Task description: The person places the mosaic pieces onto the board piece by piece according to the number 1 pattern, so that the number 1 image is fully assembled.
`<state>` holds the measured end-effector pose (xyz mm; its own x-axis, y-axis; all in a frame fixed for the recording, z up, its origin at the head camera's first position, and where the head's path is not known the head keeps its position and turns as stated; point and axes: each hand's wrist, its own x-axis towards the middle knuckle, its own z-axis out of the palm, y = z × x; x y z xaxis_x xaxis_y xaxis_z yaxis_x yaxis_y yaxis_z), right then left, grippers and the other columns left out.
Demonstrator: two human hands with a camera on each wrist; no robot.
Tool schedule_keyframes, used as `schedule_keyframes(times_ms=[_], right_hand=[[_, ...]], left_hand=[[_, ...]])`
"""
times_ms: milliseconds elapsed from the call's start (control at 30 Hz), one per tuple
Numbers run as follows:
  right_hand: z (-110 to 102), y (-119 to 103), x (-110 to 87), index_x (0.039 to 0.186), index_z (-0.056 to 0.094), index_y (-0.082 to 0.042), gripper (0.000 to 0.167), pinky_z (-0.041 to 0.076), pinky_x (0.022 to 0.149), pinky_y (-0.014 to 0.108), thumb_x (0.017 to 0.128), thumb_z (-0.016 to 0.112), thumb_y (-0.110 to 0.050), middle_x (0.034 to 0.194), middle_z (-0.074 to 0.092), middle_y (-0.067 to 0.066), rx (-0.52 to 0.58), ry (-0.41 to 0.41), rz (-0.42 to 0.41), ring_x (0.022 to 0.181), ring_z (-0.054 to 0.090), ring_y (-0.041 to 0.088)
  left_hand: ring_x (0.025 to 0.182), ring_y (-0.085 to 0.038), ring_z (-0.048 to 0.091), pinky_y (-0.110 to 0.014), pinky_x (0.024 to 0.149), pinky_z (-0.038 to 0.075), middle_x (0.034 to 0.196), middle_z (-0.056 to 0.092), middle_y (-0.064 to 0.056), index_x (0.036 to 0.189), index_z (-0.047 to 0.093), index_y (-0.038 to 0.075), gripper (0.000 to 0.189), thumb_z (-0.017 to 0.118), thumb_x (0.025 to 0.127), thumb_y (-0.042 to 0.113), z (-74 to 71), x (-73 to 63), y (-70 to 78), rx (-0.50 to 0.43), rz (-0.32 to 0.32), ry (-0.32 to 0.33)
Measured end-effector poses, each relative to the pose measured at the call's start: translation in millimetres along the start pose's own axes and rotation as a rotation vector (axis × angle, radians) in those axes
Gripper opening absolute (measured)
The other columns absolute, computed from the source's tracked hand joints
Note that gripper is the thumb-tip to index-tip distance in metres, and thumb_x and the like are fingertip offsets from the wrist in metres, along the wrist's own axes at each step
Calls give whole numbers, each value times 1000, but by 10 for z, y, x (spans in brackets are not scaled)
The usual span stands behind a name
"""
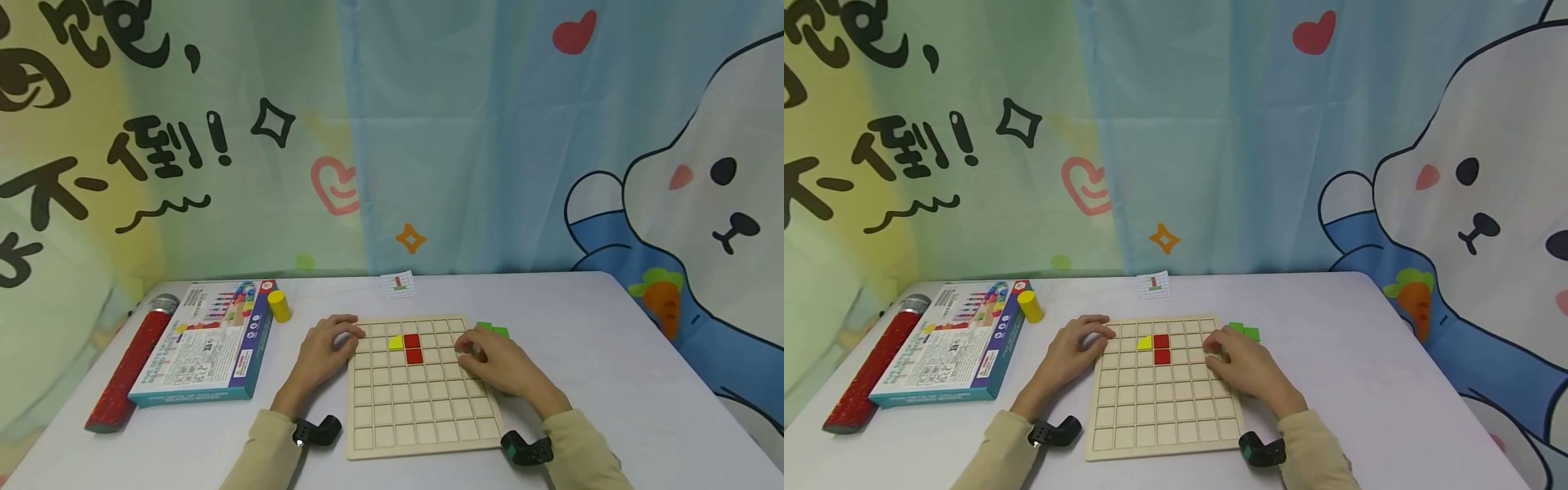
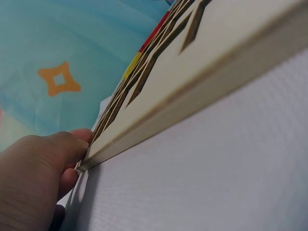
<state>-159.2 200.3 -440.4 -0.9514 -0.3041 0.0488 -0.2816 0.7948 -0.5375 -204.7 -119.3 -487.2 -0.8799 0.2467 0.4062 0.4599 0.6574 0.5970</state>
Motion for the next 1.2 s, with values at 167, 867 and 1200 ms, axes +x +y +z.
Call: schedule_keyframes(times_ms=[167, 867, 1200], right_hand=[[-26, 69, -39, 107, 62, -16, 20, 40, 61, 24, 88, 65, -20, 96, 60, -6, 15, -24, 27, 70, 48, 9], [-210, 293, -155, 108, 62, -11, 20, 43, 60, 22, 89, 64, -17, 96, 62, -1, 9, -27, -14, 72, 52, 8], [-371, 478, -262, 105, 63, -10, 19, 45, 59, 22, 87, 65, -15, 94, 60, 2, 22, -51, 29, 74, 52, 11]], left_hand=[[106, -23, 59, -40, 82, 38, 120, 65, 0, 92, 72, 23, 13, 67, 85, 14, 4, -14, -10, -3, 1, -4], [106, -26, 60, -44, 84, 40, 120, 65, -2, 94, 72, 22, 13, 66, 86, 14, -20, 17, -27, 12, 34, -11], [108, -25, 59, -44, 85, 40, 121, 64, -2, 94, 72, 22, 13, 65, 87, 14, -18, 11, -26, 6, 30, -18]])
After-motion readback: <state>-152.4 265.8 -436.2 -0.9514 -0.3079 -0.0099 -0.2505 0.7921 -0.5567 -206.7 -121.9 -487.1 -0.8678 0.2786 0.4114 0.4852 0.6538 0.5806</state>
